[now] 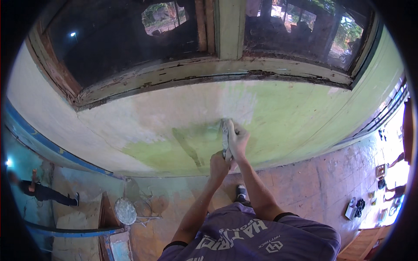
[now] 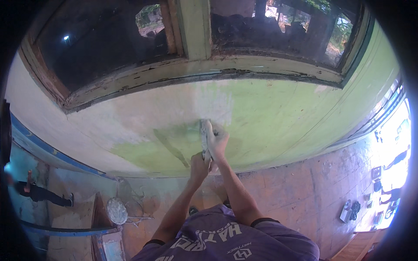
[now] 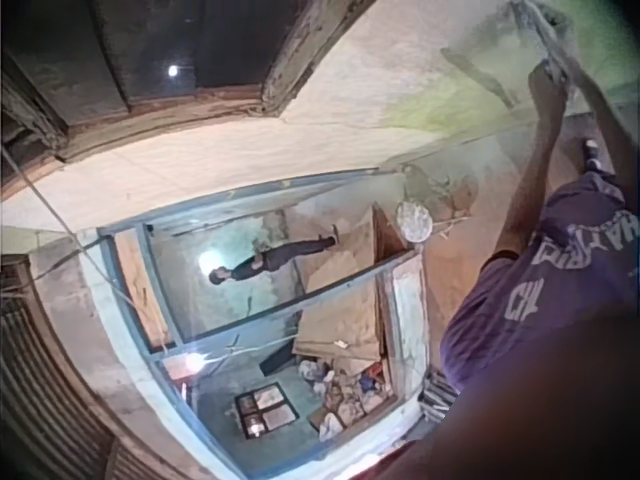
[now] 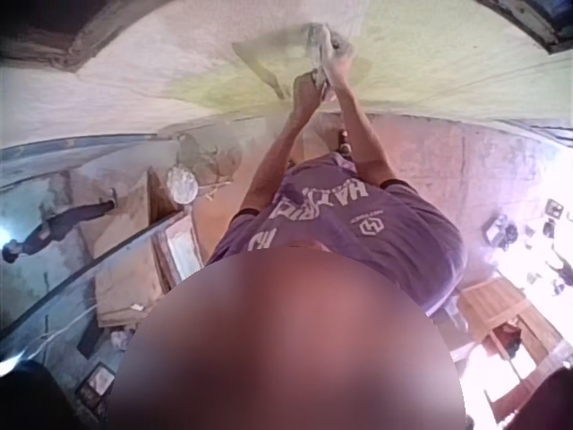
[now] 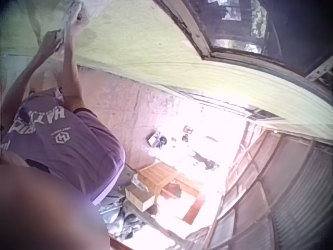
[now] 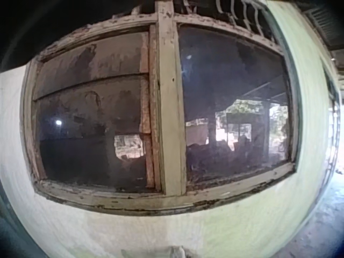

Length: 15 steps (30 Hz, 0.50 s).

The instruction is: The person patches cracks in an interior wall with filler using a putty knife, smoothing the surface near a window.

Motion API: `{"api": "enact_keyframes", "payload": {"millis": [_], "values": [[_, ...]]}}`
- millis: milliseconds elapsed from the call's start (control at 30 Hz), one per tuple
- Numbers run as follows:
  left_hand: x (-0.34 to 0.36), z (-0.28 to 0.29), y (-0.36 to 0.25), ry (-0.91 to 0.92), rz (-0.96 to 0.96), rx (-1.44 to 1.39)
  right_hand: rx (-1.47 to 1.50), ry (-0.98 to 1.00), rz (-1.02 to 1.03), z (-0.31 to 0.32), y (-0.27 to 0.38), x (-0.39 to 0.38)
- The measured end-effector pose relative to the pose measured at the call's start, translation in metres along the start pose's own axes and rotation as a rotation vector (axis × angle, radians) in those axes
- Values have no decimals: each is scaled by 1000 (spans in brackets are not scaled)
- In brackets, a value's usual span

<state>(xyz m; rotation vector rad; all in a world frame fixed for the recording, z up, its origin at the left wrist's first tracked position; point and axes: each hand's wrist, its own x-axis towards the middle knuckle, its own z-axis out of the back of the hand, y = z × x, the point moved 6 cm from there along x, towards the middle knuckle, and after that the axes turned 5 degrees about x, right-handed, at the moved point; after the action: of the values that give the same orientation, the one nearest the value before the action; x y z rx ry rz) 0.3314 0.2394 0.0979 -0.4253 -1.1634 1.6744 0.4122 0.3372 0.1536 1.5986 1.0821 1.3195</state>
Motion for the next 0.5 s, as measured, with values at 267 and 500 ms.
{"api": "enact_keyframes", "payload": {"millis": [267, 500], "values": [[54, 55, -139, 19, -78, -133, 86, 53, 88, -13, 147, 74], [-7, -31, -2, 82, 56, -54, 60, -23, 180, 19, 13, 8]]}}
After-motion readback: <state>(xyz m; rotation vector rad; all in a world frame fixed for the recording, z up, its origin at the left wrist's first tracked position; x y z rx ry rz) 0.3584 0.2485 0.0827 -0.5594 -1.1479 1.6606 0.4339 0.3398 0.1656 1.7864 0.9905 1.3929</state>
